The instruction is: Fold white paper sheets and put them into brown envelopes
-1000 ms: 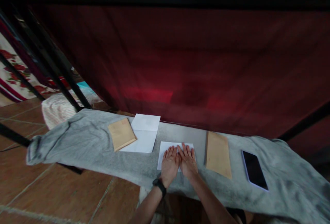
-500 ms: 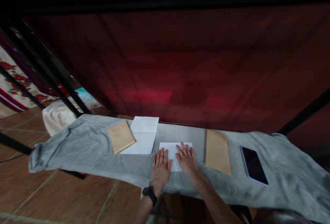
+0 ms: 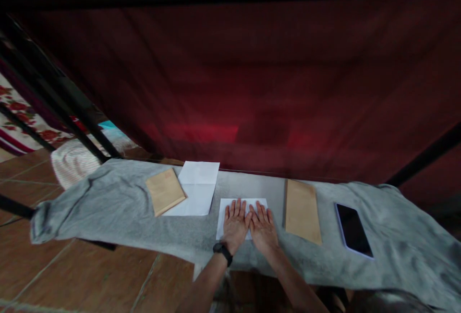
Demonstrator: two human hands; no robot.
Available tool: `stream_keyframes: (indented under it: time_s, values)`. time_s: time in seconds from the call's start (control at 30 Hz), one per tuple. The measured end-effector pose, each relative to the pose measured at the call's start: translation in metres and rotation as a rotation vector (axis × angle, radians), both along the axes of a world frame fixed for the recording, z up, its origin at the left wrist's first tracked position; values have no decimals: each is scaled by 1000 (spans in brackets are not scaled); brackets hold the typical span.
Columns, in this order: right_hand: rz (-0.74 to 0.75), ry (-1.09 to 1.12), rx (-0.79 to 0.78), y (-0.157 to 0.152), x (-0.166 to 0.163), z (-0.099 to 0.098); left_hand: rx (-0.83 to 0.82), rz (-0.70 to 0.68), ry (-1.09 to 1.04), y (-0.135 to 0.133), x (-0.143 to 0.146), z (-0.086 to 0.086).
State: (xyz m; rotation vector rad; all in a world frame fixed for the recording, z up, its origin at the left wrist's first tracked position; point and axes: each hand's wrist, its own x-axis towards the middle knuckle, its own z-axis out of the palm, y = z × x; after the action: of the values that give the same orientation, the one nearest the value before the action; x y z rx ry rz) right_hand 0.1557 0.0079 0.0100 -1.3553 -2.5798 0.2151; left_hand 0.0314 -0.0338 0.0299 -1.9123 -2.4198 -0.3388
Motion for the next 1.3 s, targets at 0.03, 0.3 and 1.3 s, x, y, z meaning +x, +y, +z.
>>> stream_keyframes:
  time_s: [0.03, 0.3, 1.3]
  values:
    - [-7, 8, -2, 0, 0, 1, 4, 4, 11, -1, -5, -1]
    - [-52, 21, -46, 0, -3, 4, 89, 58, 121, -45, -32, -11]
    - [-111, 31, 82, -7, 8, -11, 94, 72, 37, -26, -5, -14]
